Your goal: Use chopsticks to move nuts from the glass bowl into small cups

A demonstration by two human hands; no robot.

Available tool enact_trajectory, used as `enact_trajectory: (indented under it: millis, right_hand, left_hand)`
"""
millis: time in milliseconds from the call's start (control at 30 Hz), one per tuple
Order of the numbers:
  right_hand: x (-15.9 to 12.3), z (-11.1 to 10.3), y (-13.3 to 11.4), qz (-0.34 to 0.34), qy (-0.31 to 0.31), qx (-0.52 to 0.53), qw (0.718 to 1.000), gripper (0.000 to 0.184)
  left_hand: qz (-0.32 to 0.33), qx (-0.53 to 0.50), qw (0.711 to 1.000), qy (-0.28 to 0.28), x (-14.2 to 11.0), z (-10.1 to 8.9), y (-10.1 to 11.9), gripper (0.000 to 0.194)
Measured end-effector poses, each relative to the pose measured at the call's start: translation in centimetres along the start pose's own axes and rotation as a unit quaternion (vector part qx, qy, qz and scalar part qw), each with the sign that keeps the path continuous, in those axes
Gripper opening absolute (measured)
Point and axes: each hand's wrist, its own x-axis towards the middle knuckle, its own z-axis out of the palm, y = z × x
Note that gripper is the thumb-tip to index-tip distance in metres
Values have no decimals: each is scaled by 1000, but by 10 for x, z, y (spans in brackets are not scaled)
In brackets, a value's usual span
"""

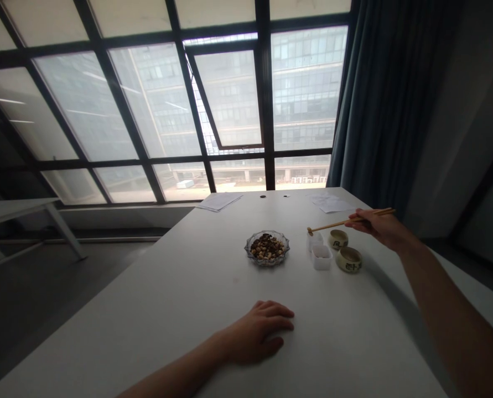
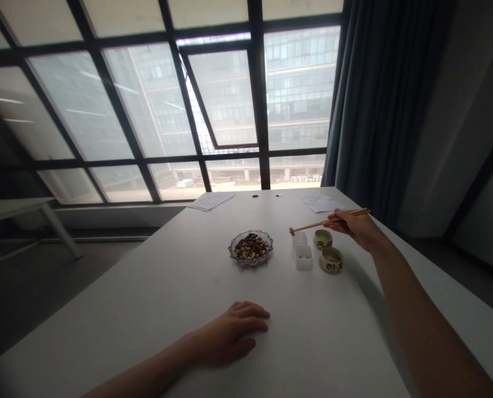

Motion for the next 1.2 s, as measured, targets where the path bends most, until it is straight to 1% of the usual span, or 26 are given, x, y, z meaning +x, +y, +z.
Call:
enact_trajectory:
  millis: [67, 167, 267, 367, 533, 633, 733, 833, 967, 1033, 1100, 1200]
  right_hand:
    - [-2, -11, -6, 18, 0, -21, 1000, 23]
    - [-4, -20, -7, 37, -5, -62, 997, 20]
    - [-2, -20, -2, 52, -35, -85, 994, 16]
    - [2, -18, 5, 61, -66, -87, 992, 11]
    - [6, -16, 7, 31, -71, -88, 993, 13]
    - [4, -10, 5, -10, -59, -70, 996, 11]
    - [-1, 6, 5, -65, -44, -40, 996, 10]
    - [-7, 32, 13, -97, -58, -29, 993, 14]
    - [-13, 72, 38, -98, -100, -43, 989, 20]
    - [-15, 88, 55, -95, -103, -57, 988, 24]
    - [-17, 99, 70, -97, -108, -80, 986, 27]
    - [-23, 110, 84, -112, -140, -107, 978, 33]
  left_hand:
    - [-2, -1, 1000, 0, 0, 1, -1, 41]
    - [-2, -1, 1000, -3, -1, 1, 0, 41]
    - [-1, 1, 1000, -6, 0, -1, 1, 41]
    - [-4, 4, 1000, -7, 0, -2, 2, 41]
    - [-2, 6, 1000, -5, 0, -1, 0, 42]
    - [-2, 10, 1000, -7, -1, 0, 0, 42]
    - [-2, 12, 1000, -6, -1, -1, 1, 42]
    - [-3, 11, 1000, -4, -1, -1, 1, 43]
    - [-1, 3, 1000, -5, -1, 0, 0, 44]
    - [2, 2, 1000, -5, 0, 0, -1, 43]
    - [4, 4, 1000, -3, -1, 1, -2, 44]
    - [4, 8, 1000, 1, -1, 2, -3, 44]
